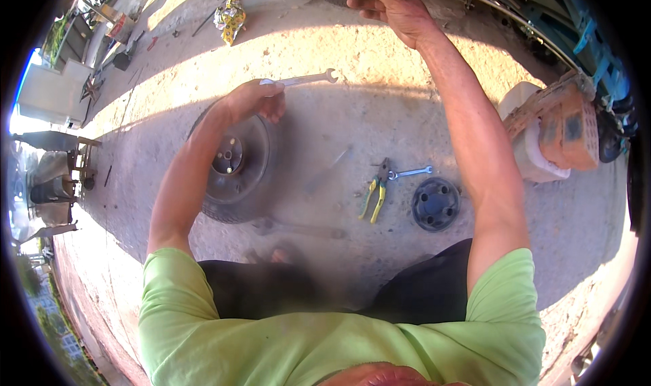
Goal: The person works on the rear brake assembly of a vehicle, using a wrench and pliers to remove and replace components, and then positions a wheel against the hub.
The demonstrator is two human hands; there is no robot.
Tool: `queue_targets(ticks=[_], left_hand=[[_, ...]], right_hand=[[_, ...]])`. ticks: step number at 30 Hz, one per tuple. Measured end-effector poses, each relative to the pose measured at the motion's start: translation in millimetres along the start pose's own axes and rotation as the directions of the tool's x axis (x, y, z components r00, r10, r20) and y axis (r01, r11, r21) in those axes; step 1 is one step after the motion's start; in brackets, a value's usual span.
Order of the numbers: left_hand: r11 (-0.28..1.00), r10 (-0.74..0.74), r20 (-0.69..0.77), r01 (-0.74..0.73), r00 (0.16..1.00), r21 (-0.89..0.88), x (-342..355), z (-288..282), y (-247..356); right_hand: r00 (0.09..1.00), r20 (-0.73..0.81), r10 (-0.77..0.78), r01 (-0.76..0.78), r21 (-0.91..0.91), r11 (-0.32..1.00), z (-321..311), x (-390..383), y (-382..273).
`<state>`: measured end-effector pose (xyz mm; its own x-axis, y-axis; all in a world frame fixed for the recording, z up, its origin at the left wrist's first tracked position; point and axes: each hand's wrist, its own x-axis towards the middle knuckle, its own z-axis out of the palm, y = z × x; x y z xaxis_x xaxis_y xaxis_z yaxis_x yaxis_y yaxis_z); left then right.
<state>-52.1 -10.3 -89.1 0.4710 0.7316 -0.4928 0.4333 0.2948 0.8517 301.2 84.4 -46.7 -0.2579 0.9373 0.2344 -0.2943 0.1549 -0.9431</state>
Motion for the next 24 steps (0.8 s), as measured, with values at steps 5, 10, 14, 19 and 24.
queue_targets(ticks=[5,10,14,19,24], left_hand=[[1.000,0.011,0.000,-0.011,1.000,-0.025,0,2,3],[0.999,-0.018,-0.054,0.020,0.998,0.039,-6,9,4],[0.998,-0.023,-0.051,0.026,0.998,0.059,-13,9,10],[0.994,-0.015,-0.078,0.024,0.997,0.105,-17,10,11],[0.978,-0.039,-0.083,0.055,0.996,0.203,-14,17,13]], right_hand=[[0.965,-0.103,-0.242,0.209,-0.257,0.944,-5,17,20],[0.828,-0.419,-0.373,-0.045,-0.713,0.700,39,7,-6],[0.991,-0.134,-0.005,-0.024,-0.215,0.976,29,-1,-24],[0.988,-0.146,-0.042,0.014,-0.186,0.982,16,0,-19],[0.901,-0.271,-0.338,0.136,-0.563,0.815,32,10,-11]])
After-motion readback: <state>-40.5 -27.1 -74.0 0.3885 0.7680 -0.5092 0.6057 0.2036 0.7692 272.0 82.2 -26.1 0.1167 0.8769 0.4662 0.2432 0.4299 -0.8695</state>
